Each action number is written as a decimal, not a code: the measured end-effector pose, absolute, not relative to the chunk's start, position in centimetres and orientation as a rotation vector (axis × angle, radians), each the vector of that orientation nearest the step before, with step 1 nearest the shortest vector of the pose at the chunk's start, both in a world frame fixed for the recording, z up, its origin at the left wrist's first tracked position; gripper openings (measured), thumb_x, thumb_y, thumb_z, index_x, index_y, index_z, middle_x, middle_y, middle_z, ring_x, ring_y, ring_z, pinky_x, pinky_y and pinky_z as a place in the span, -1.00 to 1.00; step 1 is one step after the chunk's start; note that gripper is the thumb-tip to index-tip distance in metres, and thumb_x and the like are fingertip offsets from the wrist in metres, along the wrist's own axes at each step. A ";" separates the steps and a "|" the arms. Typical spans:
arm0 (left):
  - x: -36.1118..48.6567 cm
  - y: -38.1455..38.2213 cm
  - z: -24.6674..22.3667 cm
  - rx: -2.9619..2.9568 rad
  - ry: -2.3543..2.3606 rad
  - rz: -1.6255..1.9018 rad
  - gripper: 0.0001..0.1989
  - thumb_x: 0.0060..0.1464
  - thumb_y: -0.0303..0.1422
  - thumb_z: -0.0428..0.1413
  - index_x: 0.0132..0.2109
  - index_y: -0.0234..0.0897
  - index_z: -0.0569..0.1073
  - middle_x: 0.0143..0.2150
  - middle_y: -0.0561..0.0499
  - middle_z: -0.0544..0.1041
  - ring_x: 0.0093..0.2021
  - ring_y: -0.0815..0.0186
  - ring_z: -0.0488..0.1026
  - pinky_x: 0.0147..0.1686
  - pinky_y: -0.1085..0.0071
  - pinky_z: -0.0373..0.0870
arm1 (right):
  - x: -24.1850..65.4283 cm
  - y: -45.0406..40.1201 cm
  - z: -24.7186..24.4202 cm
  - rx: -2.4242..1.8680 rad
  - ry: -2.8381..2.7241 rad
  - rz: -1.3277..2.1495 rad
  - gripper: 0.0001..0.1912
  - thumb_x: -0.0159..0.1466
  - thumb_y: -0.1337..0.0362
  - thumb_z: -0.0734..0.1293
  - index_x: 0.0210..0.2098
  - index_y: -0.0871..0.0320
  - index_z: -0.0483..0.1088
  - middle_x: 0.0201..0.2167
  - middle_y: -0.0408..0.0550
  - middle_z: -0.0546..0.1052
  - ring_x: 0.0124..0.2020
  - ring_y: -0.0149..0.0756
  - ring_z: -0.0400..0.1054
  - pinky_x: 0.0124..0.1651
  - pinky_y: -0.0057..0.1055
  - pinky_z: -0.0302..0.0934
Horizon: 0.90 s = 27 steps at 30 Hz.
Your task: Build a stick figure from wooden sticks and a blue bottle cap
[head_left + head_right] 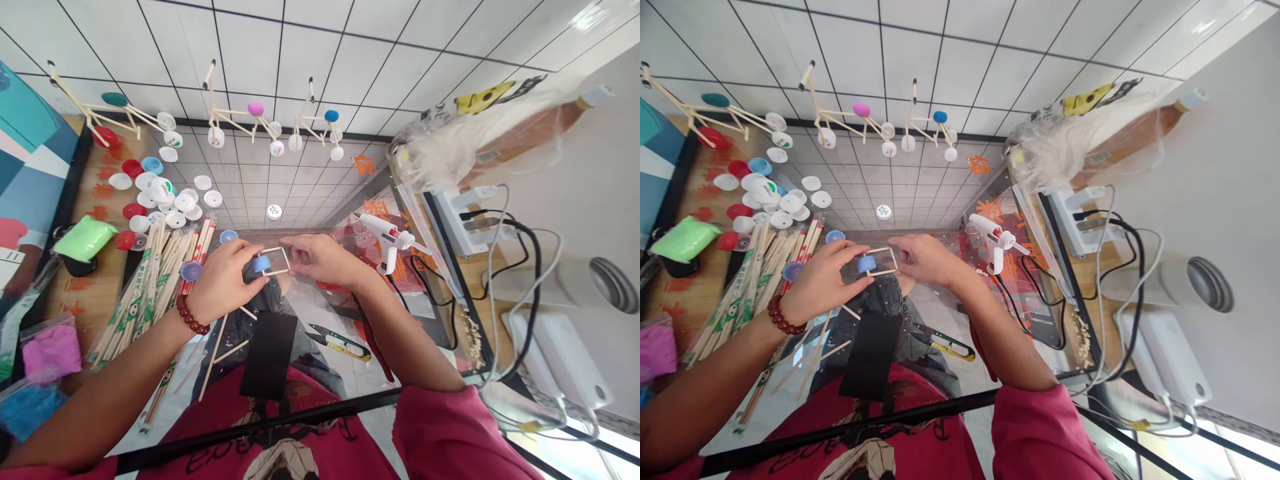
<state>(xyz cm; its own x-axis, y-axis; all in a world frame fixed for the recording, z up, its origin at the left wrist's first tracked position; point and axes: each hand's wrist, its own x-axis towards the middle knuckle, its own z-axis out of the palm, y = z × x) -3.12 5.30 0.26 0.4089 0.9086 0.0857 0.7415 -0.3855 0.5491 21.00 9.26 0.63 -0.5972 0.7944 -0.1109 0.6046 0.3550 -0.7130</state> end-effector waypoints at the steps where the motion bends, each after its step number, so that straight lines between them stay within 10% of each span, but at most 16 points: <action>1: -3.1 5.3 0.2 2.237 1.411 0.525 -0.55 0.07 -0.23 0.21 0.10 -0.26 0.47 -0.01 -0.12 0.50 0.00 0.09 0.47 0.02 0.15 0.42 | 21.0 9.3 0.6 -1.259 -2.361 1.081 -0.45 0.13 0.45 0.44 0.13 0.19 0.44 -0.39 -0.18 0.50 -0.37 -0.39 0.32 -0.27 -0.48 0.08; 27: -3.3 5.3 0.2 2.232 1.400 0.543 -0.55 0.07 -0.25 0.21 0.11 -0.23 0.46 -0.02 -0.13 0.50 0.03 0.05 0.47 0.03 0.12 0.43 | 21.4 8.2 1.4 -1.312 -2.451 0.930 -0.38 0.16 0.42 0.45 0.21 0.22 0.35 -0.22 -0.02 0.55 -0.23 -0.26 0.40 -0.14 -0.38 0.21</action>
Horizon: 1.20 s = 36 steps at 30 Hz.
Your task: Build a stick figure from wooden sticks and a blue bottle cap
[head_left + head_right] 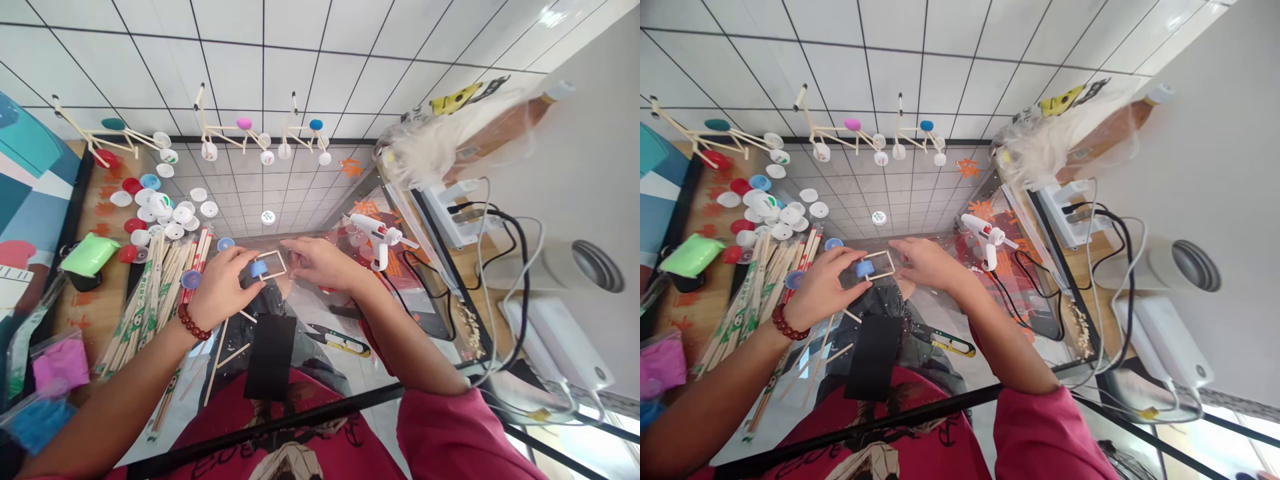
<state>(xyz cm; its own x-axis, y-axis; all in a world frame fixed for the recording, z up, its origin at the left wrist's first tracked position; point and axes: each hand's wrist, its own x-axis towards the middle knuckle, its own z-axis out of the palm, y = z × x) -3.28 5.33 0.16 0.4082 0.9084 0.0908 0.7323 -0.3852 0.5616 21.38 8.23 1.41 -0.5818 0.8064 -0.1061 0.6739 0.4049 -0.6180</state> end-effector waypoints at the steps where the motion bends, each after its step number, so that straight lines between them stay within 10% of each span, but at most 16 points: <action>1: -3.3 5.3 0.2 2.230 1.400 0.546 -0.54 0.06 -0.26 0.21 0.12 -0.23 0.45 -0.02 -0.12 0.50 0.03 0.05 0.47 0.03 0.11 0.44 | 21.5 8.1 1.5 -1.330 -2.457 0.918 -0.36 0.15 0.43 0.45 0.22 0.23 0.34 -0.19 0.01 0.56 -0.20 -0.24 0.41 -0.13 -0.37 0.23; 11: -3.9 5.1 1.2 2.124 1.419 0.525 -0.37 0.03 -0.26 0.23 0.25 -0.22 0.33 0.13 -0.14 0.45 -0.01 0.13 0.51 0.03 0.15 0.48 | 23.8 2.9 5.4 -1.404 -2.395 0.658 -0.47 0.26 0.43 0.36 0.22 0.19 0.34 -0.11 0.09 0.55 -0.15 -0.19 0.44 -0.07 -0.28 0.30; 19: -7.7 0.7 5.3 2.247 1.423 0.575 -0.74 0.14 -0.17 0.18 -0.09 -0.20 0.55 -0.07 -0.07 0.57 -0.08 0.14 0.53 -0.02 0.21 0.45 | 20.4 -6.8 4.1 -1.231 -2.256 0.667 -0.87 0.33 0.31 0.36 -0.13 0.11 0.52 -0.25 0.01 0.56 -0.21 -0.23 0.44 -0.12 -0.28 0.33; 36: -8.8 -6.8 0.9 2.537 1.691 0.392 -0.79 0.28 -0.39 0.01 -0.23 -0.24 0.54 -0.20 -0.12 0.56 -0.15 0.09 0.46 -0.12 0.12 0.36 | 18.1 -9.3 0.3 -1.288 -2.469 0.515 -0.63 0.29 0.15 0.41 0.06 0.09 0.45 0.18 0.16 0.46 0.20 0.07 0.24 0.09 0.03 0.20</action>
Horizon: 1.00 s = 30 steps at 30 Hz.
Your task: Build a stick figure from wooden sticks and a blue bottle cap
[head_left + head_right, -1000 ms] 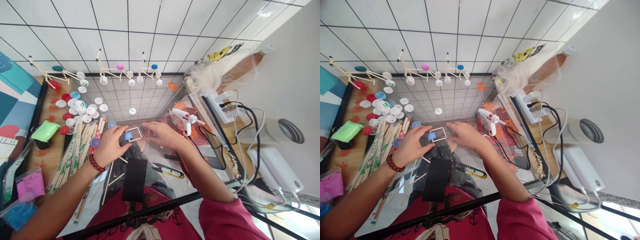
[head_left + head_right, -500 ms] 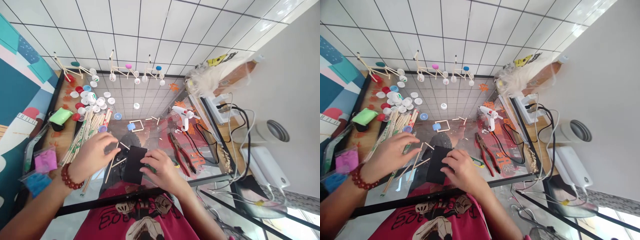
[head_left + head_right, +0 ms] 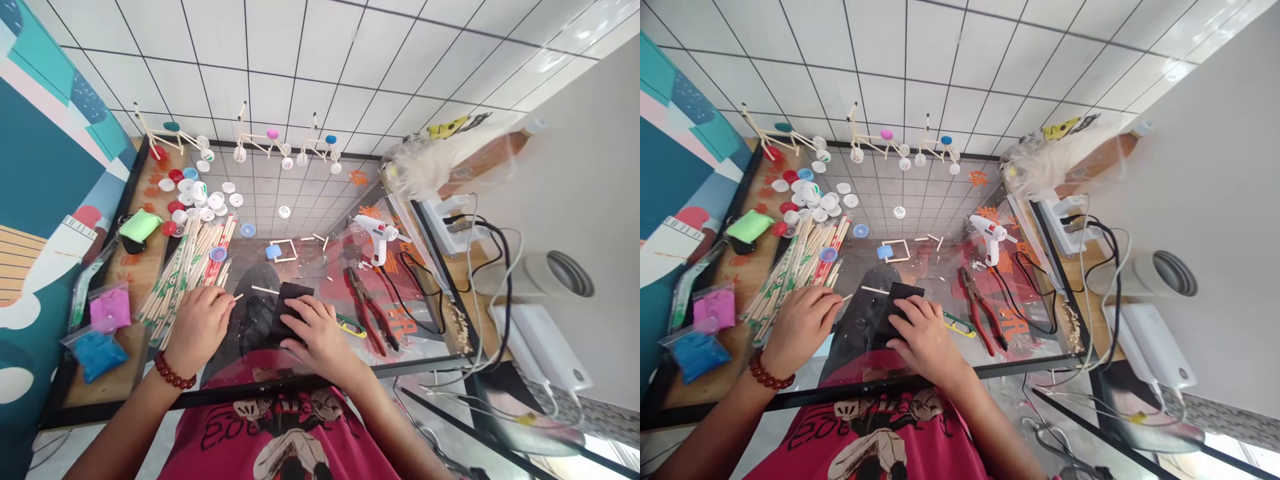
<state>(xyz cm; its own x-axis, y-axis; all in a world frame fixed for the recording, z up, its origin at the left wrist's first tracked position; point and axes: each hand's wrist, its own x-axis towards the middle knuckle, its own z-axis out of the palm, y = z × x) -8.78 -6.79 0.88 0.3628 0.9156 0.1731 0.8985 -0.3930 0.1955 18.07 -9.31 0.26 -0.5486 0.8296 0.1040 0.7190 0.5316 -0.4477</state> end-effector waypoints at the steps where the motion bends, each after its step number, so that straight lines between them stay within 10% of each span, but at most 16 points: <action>1: -8.9 -6.6 0.9 2.530 1.707 0.395 -0.79 0.28 -0.40 0.00 -0.24 -0.24 0.53 -0.19 -0.12 0.56 -0.15 0.08 0.46 -0.11 0.11 0.35 | 18.4 -9.2 0.2 -1.303 -2.452 0.506 -0.64 0.29 0.16 0.42 0.05 0.10 0.46 0.17 0.16 0.47 0.20 0.06 0.25 0.09 0.02 0.21; 13: -6.3 -3.3 2.4 1.635 1.495 0.834 -0.84 0.28 -0.26 0.01 -0.17 -0.22 0.43 -0.41 0.06 0.51 -0.45 0.35 0.45 -0.37 0.36 0.40 | 16.6 -10.1 -1.4 -1.106 -2.309 0.387 -0.87 0.36 0.29 0.32 -0.13 0.05 0.50 -0.03 -0.02 0.60 0.02 -0.17 0.40 0.02 -0.15 0.18; 30: -6.7 -4.1 1.6 0.860 1.267 1.004 -0.67 -0.01 -0.24 0.31 -0.11 -0.30 0.58 -0.31 -0.04 0.61 -0.34 0.28 0.57 -0.30 0.30 0.57 | 16.5 -9.3 -1.9 -1.081 -2.328 0.441 -0.89 0.34 0.32 0.32 -0.21 0.05 0.50 -0.10 -0.06 0.61 -0.02 -0.20 0.40 0.00 -0.19 0.19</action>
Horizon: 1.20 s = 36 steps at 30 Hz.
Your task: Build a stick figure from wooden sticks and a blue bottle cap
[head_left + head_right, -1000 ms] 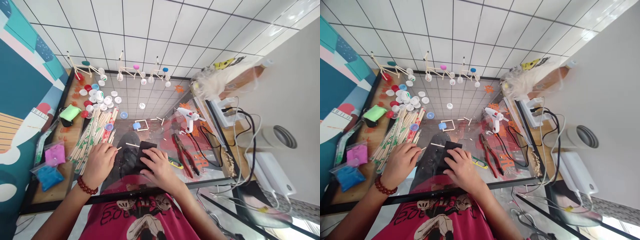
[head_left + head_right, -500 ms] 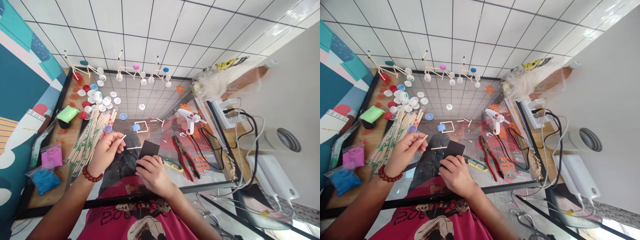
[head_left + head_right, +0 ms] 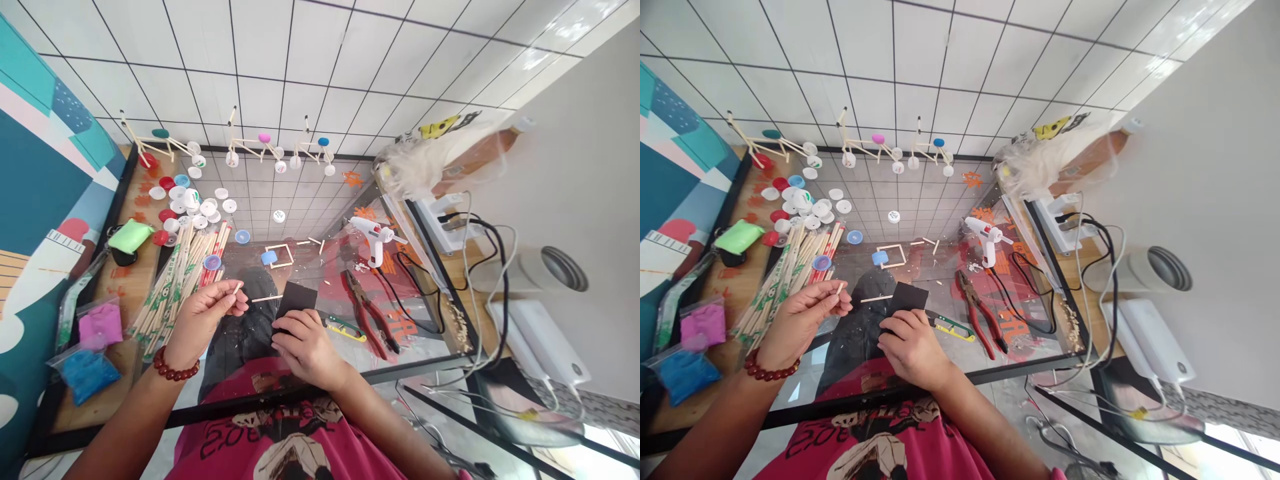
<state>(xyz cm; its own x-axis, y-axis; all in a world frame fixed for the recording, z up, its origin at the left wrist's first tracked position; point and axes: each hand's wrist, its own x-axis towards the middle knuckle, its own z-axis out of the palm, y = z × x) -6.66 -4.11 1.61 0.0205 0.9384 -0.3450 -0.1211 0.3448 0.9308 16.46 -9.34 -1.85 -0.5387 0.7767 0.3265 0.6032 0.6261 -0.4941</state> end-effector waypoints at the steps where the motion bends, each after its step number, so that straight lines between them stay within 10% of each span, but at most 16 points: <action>1: -6.7 -4.1 1.5 0.866 1.275 1.012 -0.68 -0.01 -0.23 0.31 -0.12 -0.30 0.58 -0.31 -0.04 0.61 -0.34 0.28 0.57 -0.30 0.31 0.57 | 16.4 -9.3 -1.8 -1.080 -2.326 0.443 -0.89 0.34 0.32 0.31 -0.21 0.06 0.50 -0.10 -0.06 0.61 -0.02 -0.20 0.40 0.00 -0.19 0.19; 36: -6.4 -5.3 0.6 1.209 1.428 0.817 -0.82 0.17 -0.24 0.21 -0.15 -0.23 0.52 -0.24 -0.03 0.60 -0.26 0.28 0.59 -0.20 0.36 0.58 | 17.0 -8.6 -1.5 -1.072 -2.346 0.527 -0.94 0.30 0.35 0.33 -0.24 0.11 0.45 -0.09 -0.08 0.58 -0.03 -0.26 0.32 -0.02 -0.25 0.15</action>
